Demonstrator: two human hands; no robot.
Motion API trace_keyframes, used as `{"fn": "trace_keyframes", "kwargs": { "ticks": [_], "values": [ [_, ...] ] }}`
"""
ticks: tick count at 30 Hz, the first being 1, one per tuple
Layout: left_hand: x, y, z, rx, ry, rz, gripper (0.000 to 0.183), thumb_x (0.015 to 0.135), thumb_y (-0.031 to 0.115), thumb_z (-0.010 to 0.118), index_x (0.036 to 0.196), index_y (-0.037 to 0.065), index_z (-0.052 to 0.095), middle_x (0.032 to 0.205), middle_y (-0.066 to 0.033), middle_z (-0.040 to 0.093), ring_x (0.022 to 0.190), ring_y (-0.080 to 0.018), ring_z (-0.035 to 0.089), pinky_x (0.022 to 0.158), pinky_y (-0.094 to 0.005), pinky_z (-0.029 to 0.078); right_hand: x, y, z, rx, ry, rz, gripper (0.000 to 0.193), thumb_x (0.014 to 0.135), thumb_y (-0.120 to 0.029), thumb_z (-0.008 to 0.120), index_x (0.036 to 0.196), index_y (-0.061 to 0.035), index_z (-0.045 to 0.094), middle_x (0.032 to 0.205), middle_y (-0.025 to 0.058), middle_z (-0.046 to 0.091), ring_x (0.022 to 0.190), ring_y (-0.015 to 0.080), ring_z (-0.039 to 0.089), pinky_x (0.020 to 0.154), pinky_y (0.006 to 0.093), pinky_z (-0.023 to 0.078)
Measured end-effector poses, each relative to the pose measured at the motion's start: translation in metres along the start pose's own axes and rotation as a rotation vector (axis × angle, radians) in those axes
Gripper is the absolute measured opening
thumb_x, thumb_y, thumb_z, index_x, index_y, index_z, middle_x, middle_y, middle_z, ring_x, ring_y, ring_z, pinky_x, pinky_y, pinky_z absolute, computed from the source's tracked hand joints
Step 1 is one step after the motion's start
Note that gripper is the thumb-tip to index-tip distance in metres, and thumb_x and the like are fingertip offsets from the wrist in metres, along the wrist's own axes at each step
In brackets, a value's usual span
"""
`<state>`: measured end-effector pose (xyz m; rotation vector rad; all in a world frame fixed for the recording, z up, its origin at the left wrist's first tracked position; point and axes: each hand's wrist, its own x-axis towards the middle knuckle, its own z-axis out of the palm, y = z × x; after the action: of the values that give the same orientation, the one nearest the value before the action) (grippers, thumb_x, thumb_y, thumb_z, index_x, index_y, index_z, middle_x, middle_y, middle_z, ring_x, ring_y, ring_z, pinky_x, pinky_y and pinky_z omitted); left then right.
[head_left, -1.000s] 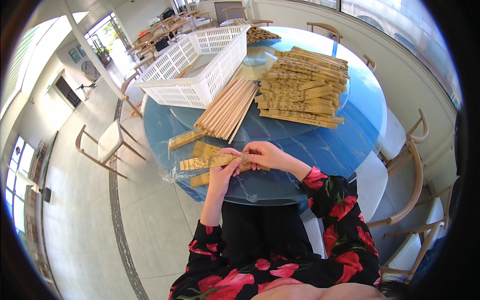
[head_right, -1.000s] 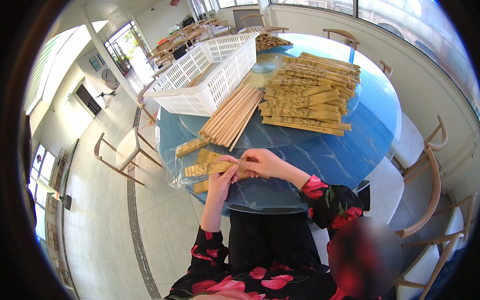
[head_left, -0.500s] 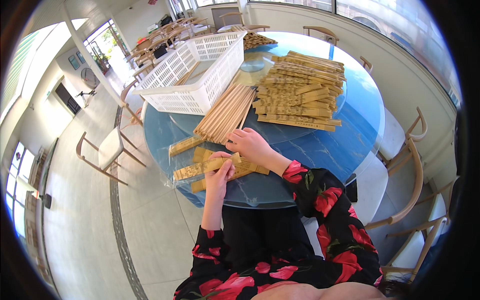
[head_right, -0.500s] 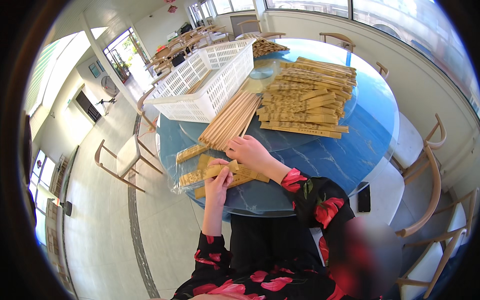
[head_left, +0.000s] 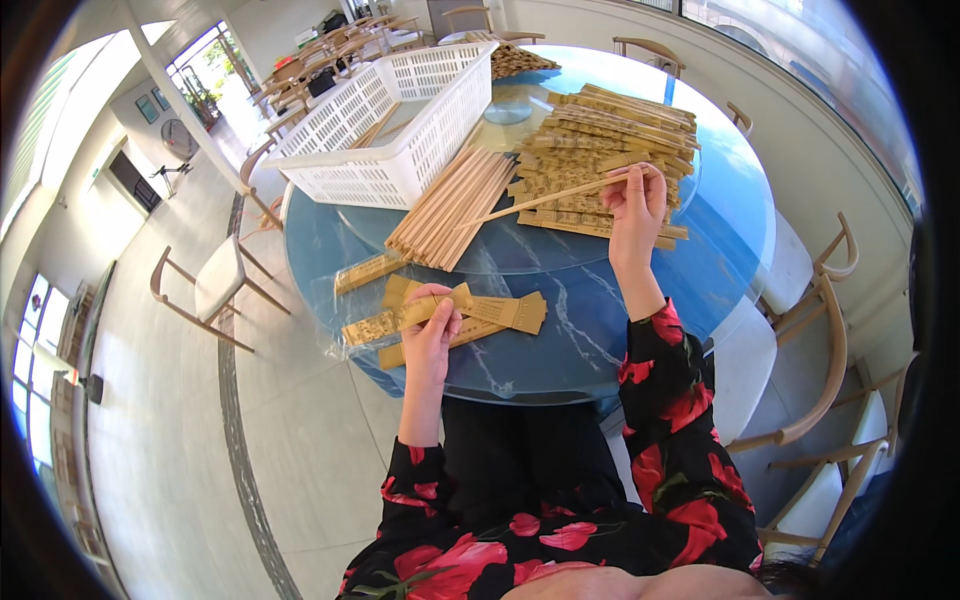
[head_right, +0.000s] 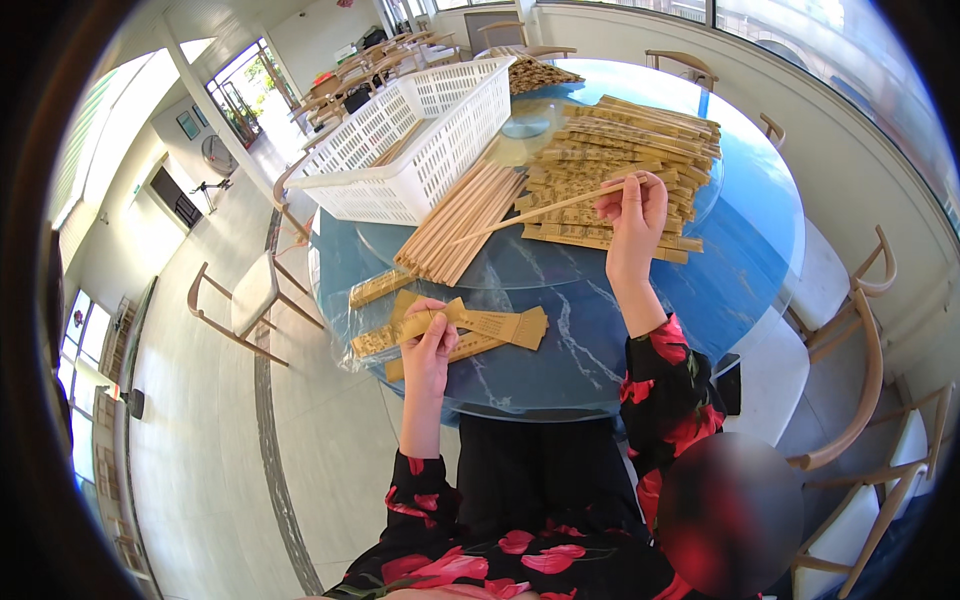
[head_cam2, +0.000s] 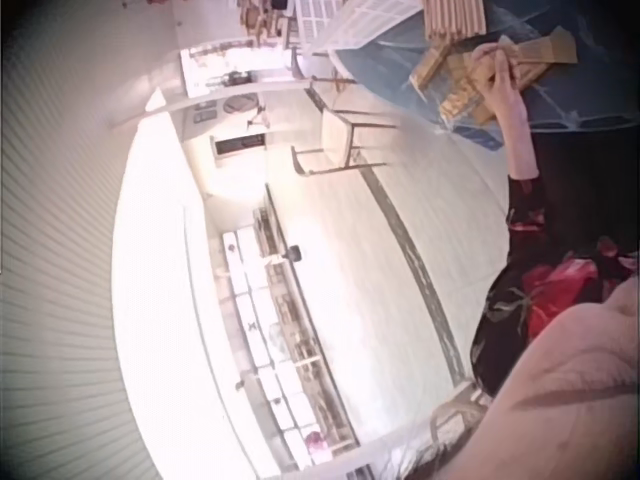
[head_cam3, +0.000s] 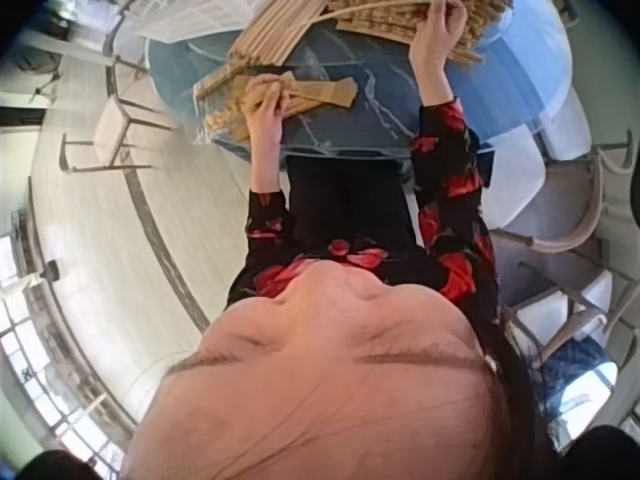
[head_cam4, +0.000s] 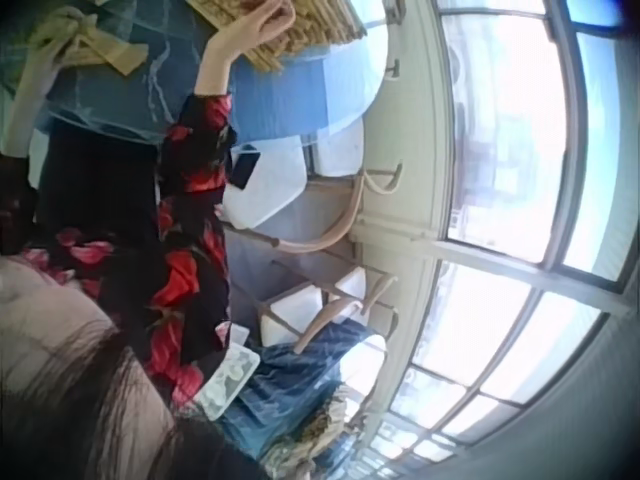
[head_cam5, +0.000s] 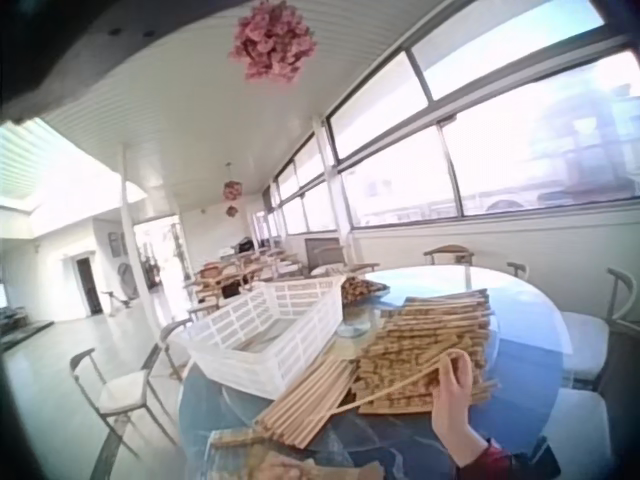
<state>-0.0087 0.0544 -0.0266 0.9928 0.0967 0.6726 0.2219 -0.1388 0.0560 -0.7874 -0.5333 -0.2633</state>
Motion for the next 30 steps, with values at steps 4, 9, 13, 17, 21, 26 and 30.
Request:
{"fn": "trace_keyframes", "kwargs": {
  "ticks": [4, 9, 13, 17, 21, 26, 30],
  "values": [
    [0.001, -0.003, -0.003, -0.002, 0.028, 0.015, 0.017, 0.100, 0.008, 0.065, 0.116, 0.005, 0.059, 0.077, -0.0020, 0.056, 0.064, -0.0081, 0.050, 0.060, -0.0210, 0.040, 0.006, 0.020, -0.032, 0.175, 0.027, 0.304, 0.012, 0.107, -0.020, 0.055, 0.104, -0.0086, 0.054, 0.091, 0.0064, 0.066, 0.072, 0.0120, 0.061, 0.065, 0.0254, 0.052],
    [0.000, -0.001, -0.005, 0.004, 0.043, 0.036, 0.018, 0.101, 0.010, 0.064, 0.118, 0.006, 0.058, 0.075, -0.0018, 0.055, 0.063, -0.0079, 0.048, 0.061, -0.0224, 0.040, -0.008, 0.022, -0.022, 0.128, -0.086, 0.356, 0.013, 0.107, -0.022, 0.055, 0.104, -0.0096, 0.055, 0.093, 0.0037, 0.066, 0.072, 0.0101, 0.061, 0.067, 0.0254, 0.052],
    [0.000, -0.002, -0.004, -0.012, 0.041, 0.036, 0.018, 0.101, 0.010, 0.064, 0.118, 0.006, 0.058, 0.076, -0.0025, 0.057, 0.063, -0.0080, 0.049, 0.060, -0.0224, 0.040, -0.012, 0.021, -0.018, 0.091, -0.112, 0.350, 0.014, 0.107, -0.022, 0.055, 0.103, -0.0086, 0.055, 0.093, 0.0034, 0.065, 0.074, 0.0101, 0.062, 0.067, 0.0256, 0.052],
    [-0.001, 0.001, -0.002, 0.002, 0.050, 0.040, 0.025, 0.101, 0.009, 0.063, 0.125, 0.006, 0.056, 0.078, -0.0031, 0.059, 0.063, -0.0073, 0.049, 0.060, -0.0213, 0.040, -0.018, 0.021, -0.013, 0.113, -0.120, 0.420, 0.015, 0.107, -0.021, 0.055, 0.102, -0.0072, 0.055, 0.093, 0.0052, 0.066, 0.075, 0.0125, 0.065, 0.068, 0.0262, 0.053],
    [-0.002, 0.004, 0.001, -0.022, 0.062, 0.072, 0.034, 0.102, 0.007, 0.062, 0.134, 0.007, 0.051, 0.082, -0.0018, 0.059, 0.066, -0.0067, 0.051, 0.060, -0.0210, 0.041, -0.033, 0.026, -0.006, 0.179, -0.143, 0.565, 0.015, 0.107, -0.021, 0.055, 0.101, -0.0065, 0.055, 0.095, 0.0091, 0.069, 0.078, 0.0160, 0.068, 0.069, 0.0273, 0.055],
    [0.000, 0.003, -0.006, -0.093, 0.101, 0.077, 0.037, 0.102, 0.006, 0.061, 0.137, 0.007, 0.050, 0.085, 0.0004, 0.057, 0.071, -0.0072, 0.054, 0.061, -0.0224, 0.045, -0.056, 0.016, 0.011, 0.054, -0.269, 0.706, 0.015, 0.107, -0.021, 0.056, 0.101, -0.0069, 0.059, 0.094, 0.0068, 0.070, 0.077, 0.0120, 0.066, 0.067, 0.0221, 0.051],
    [0.001, 0.002, -0.007, -0.104, 0.094, 0.066, 0.038, 0.101, 0.005, 0.062, 0.137, 0.007, 0.050, 0.085, 0.0006, 0.057, 0.070, -0.0075, 0.054, 0.061, -0.0225, 0.045, -0.068, 0.016, 0.013, -0.088, -0.524, 0.715, 0.017, 0.106, -0.020, 0.056, 0.103, -0.0050, 0.064, 0.077, -0.0017, 0.058, 0.068, 0.0046, 0.052, 0.060, 0.0193, 0.040]
  ]
}}
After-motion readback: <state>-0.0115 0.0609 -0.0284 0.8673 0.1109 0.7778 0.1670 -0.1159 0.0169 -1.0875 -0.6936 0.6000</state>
